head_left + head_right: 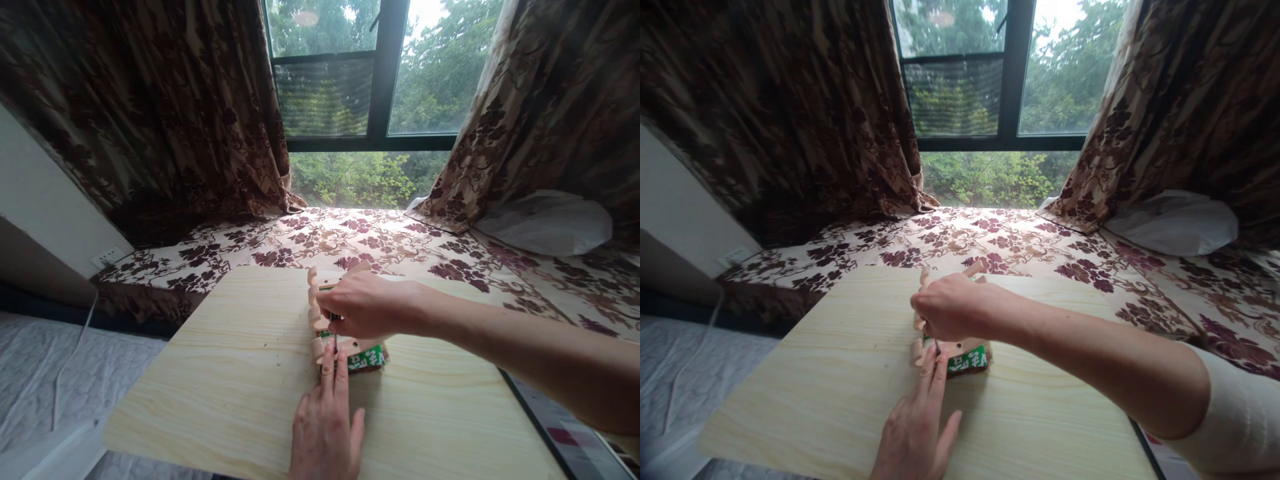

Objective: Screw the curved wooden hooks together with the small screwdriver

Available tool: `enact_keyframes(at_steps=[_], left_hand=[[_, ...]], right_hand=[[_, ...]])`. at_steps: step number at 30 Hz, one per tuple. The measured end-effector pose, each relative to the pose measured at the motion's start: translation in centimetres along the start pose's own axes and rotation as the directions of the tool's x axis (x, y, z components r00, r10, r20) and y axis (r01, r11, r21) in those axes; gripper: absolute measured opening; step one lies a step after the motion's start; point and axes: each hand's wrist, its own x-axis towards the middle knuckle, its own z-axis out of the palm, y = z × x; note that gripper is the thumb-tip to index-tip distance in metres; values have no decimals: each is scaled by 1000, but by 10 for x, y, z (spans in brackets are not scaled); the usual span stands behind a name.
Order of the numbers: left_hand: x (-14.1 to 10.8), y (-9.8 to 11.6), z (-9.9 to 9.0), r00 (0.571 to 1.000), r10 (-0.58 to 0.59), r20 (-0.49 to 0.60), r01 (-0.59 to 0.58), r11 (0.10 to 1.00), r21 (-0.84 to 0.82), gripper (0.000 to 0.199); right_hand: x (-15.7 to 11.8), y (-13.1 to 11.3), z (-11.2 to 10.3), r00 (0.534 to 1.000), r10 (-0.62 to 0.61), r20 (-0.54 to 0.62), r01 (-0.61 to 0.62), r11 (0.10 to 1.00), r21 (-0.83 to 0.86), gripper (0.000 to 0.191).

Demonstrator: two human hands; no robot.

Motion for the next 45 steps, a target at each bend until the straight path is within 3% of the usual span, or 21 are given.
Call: enact_keyframes(at_steps=[16,21,28,37,45], left_hand=[[0,-1,-1,999,2,36,-2,1000,5,85],[0,0,-5,993,-32,117,32,999,-2,81],[2,4,-11,971,-82,225,89,996,-20,76],[4,2,-10,962,-89,257,101,994,-34,77],[3,1,-8,973,-66,220,71,997,-14,78]], right_hand=[[0,0,-4,1000,19,-3,-19,1000,-7,22],[-3,3,-2,999,-24,-22,24,1000,-10,18],[-2,0,-3,999,23,-28,-24,998,-66,21],[-4,0,-6,1000,-11,13,11,1000,-12,22],[-5,-1,-9,1000,-28,7,28,1000,2,22]])
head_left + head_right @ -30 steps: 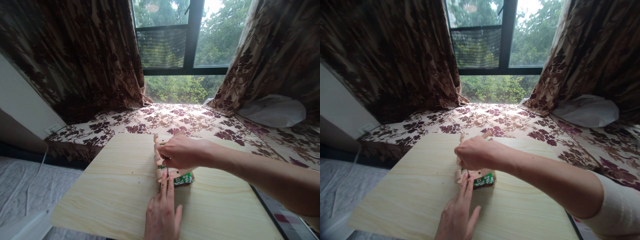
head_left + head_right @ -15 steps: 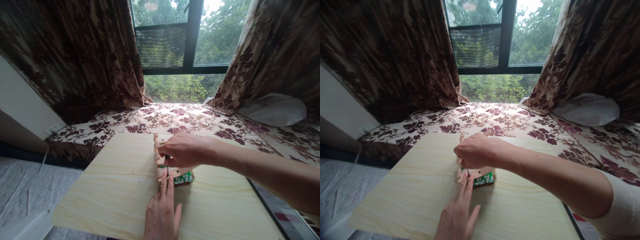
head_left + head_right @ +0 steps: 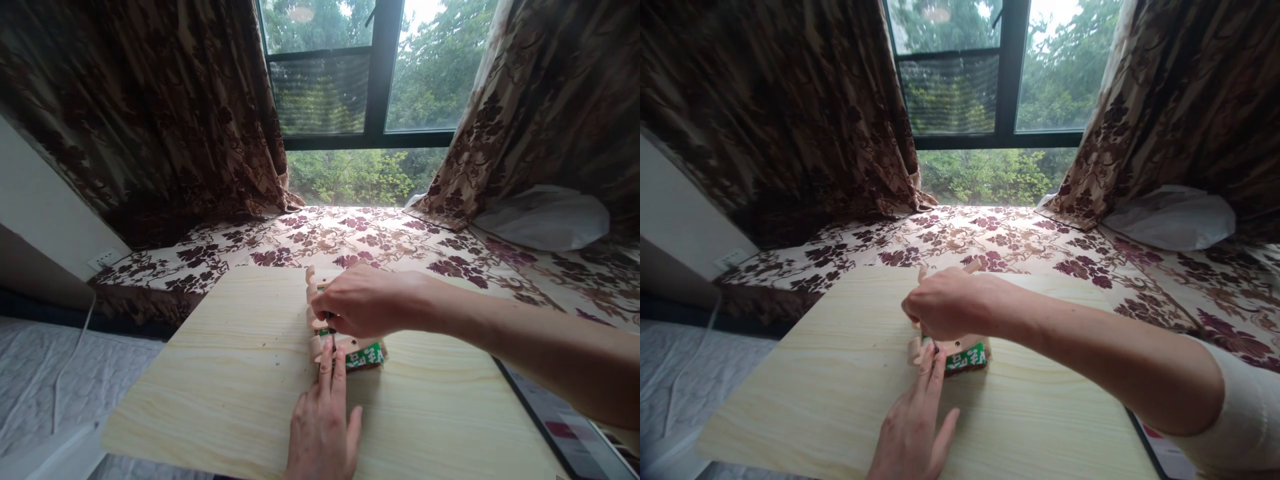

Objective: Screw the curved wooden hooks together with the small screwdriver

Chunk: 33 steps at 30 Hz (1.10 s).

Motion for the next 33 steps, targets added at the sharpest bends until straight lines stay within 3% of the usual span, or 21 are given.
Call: enact_keyframes(at_steps=[9,15,22,28,33], left_hand=[[0,-2,3,999,21,-43,-21,1000,11,81],[-2,-1,2,1000,11,-28,-11,1000,-3,80],[0,-3,5,1000,4,1,-4,999,-51,81],[1,-3,17,998,-53,-37,54,999,4,90],[5,-3,29,993,-118,-29,119,992,38,92]], right_hand=[[5,-5,2,998,59,-17,-60,997,-55,22],[2,-3,0,1000,2,0,-2,1000,-15,23],[3,-1,6,998,44,-33,-44,999,-6,26],[-1,2,3,999,-5,-46,7,999,39,21],[-2,-1,20,981,107,-159,-99,993,58,18]])
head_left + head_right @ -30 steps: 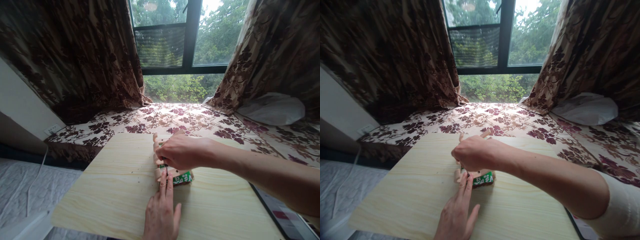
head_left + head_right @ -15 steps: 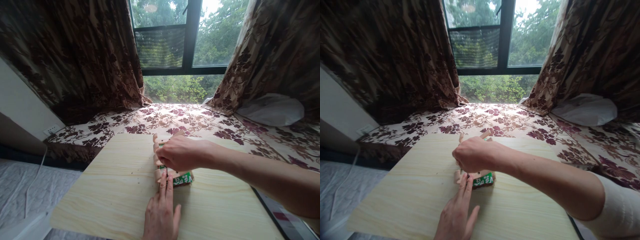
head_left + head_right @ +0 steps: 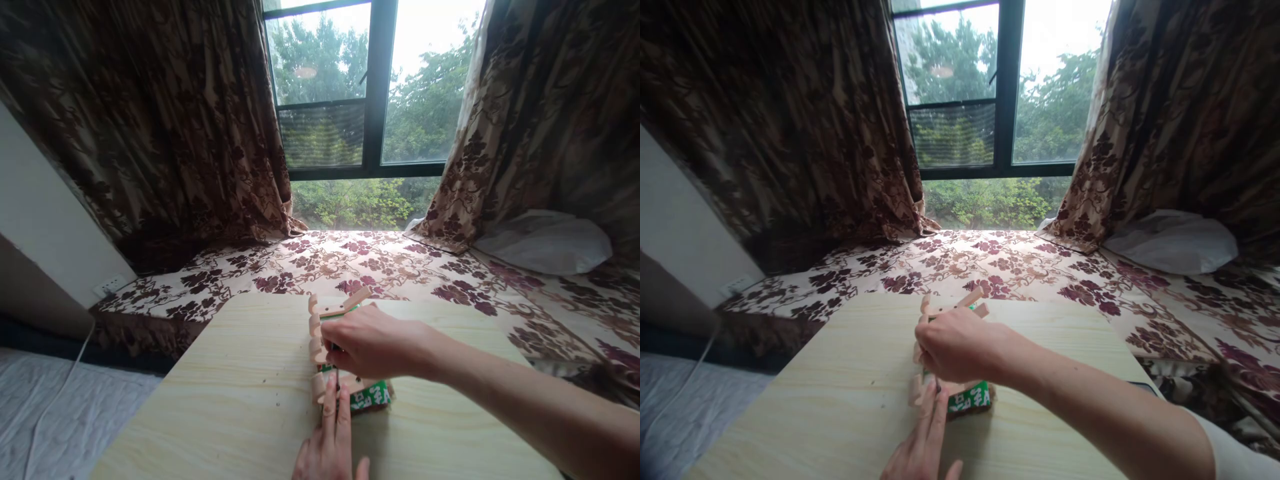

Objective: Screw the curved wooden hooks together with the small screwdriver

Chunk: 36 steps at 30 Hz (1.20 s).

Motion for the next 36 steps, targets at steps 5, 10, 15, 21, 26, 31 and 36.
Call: enact_keyframes(at_steps=[5,10,15,21,26,31,36], left_hand=[[1,0,-6,1000,14,-5,-14,1000,16,83],[-1,0,-12,997,74,-32,-73,997,32,79],[-2,0,-13,997,69,-14,-69,998,5,85],[-2,-6,-16,992,129,-1,-129,991,-41,89],[-3,-8,-15,989,147,-6,-147,988,-47,91],[-2,-6,-18,989,147,2,-147,988,-49,87],[-2,-6,-20,992,122,30,-119,989,-88,82]], right_hand=[[-2,1,-1,999,25,-20,-25,1000,-2,18],[-1,1,-3,999,-43,-2,43,998,39,17],[3,-2,0,999,41,6,-41,999,3,17],[3,0,-4,1000,-23,6,23,999,29,19],[3,1,1,1000,17,0,-17,1000,18,22],[3,1,-1,999,35,-4,-35,999,-7,21],[1,1,-6,999,-31,12,31,999,29,19]])
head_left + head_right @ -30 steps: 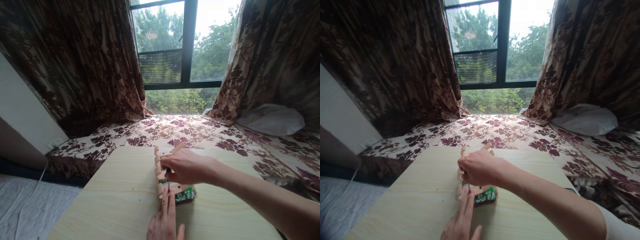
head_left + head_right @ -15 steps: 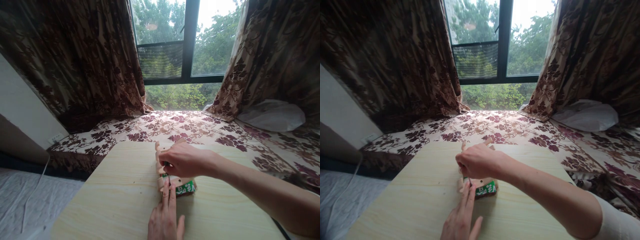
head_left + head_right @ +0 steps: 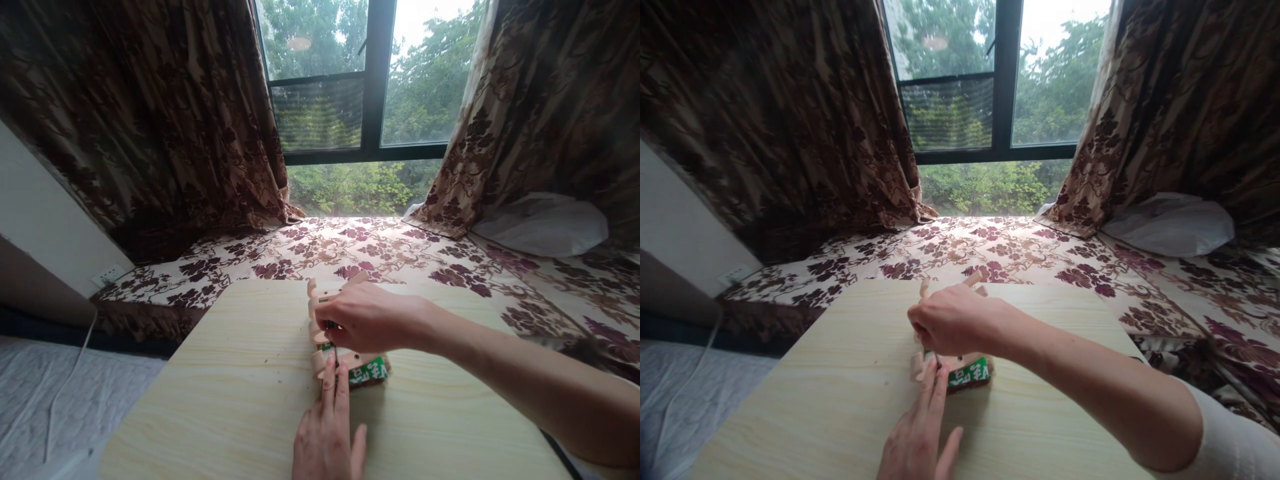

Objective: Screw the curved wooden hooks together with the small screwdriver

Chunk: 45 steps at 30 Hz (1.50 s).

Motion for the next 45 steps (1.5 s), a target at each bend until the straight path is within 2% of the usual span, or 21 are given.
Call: enact_keyframes(at_steps=[5,9,14,19,22,25,29,33,36,39,45], left_hand=[[0,1,0,999,-13,30,14,999,-30,83],[0,0,0,1000,1,6,0,1000,-2,81],[0,-1,1,1000,16,-13,-16,999,43,80],[-1,6,1,999,-24,-49,28,996,82,78],[-1,8,1,997,-40,-65,45,995,84,80],[-1,4,3,998,-9,-60,13,997,79,83],[-1,-3,6,998,37,-54,-33,997,69,89],[-1,-4,8,996,56,-72,-50,996,77,93],[-1,-1,9,995,31,-98,-22,996,87,96],[-1,2,9,992,0,-128,12,996,91,99],[-1,2,11,991,-1,-134,11,997,71,98]], right_hand=[[2,-1,8,1000,27,-13,-27,1000,-9,21],[5,0,8,998,58,-7,-58,998,-37,22],[3,1,0,1000,1,4,-1,1000,-20,19],[3,0,7,999,33,-20,-32,999,4,18],[4,-1,12,996,63,-55,-65,998,-26,18],[4,-1,9,997,72,-30,-73,996,-45,18],[3,-2,2,1000,28,6,-28,999,-28,17],[2,-3,6,999,22,-23,-22,1000,-12,16],[2,-4,11,996,67,-56,-68,998,-17,16],[4,-4,8,996,88,-26,-89,996,-18,18],[2,-3,2,1000,31,-2,-31,999,-11,15]])
